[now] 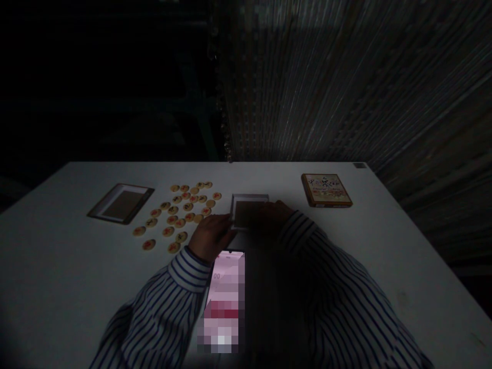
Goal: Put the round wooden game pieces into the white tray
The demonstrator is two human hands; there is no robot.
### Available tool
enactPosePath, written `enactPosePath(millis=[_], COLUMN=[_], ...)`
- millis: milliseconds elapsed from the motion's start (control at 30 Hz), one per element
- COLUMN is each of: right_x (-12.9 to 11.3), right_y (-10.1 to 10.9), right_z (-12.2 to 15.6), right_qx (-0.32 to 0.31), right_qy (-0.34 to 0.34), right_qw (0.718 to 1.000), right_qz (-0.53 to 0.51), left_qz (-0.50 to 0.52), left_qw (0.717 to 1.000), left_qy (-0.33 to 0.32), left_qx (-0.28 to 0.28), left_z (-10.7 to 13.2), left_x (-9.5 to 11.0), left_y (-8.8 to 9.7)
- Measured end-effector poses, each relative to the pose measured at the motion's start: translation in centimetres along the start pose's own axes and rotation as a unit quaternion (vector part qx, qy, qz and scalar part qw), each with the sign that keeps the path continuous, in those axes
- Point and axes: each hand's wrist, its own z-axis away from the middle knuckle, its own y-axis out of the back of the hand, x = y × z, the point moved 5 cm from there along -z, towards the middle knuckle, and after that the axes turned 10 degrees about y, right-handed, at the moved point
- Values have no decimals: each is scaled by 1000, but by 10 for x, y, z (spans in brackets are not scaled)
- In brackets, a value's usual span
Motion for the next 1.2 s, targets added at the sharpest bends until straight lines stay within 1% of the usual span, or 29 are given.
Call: enactPosePath(millis=[200,333,533,767,867,1000,1067,1133,1200], right_x=[-4,-2,0,0,2,3,2,3,6], right_y=[2,1,-1,0,-2,-4,0,7,13], right_z=[2,1,0,0,-1,-2,0,4,9], right_qx=[0,-2,1,-8,-1,-13,0,31,48], right_qy=[4,-1,-4,-7,0,-1,-4,-10,-21], right_qw=[1000,1000,1000,1000,1000,1000,1000,999,999], right_qz=[-8,-11,-2,-8,-9,0,3,4,10], left_qz=[-3,0,-4,2,2,1,0,-1,-2], left_qw=[1000,1000,1000,1000,1000,1000,1000,1000,1000], left_qy=[-2,-4,6,3,1,-2,-3,-2,1], left_qx=[-11,-7,-17,-16,-12,-12,-9,-3,-3], left_z=[0,0,-1,0,0,0,0,0,0], left_x=[0,0,1,0,0,0,0,0,1], left_y=[0,0,1,-1,-1,-1,-1,0,1])
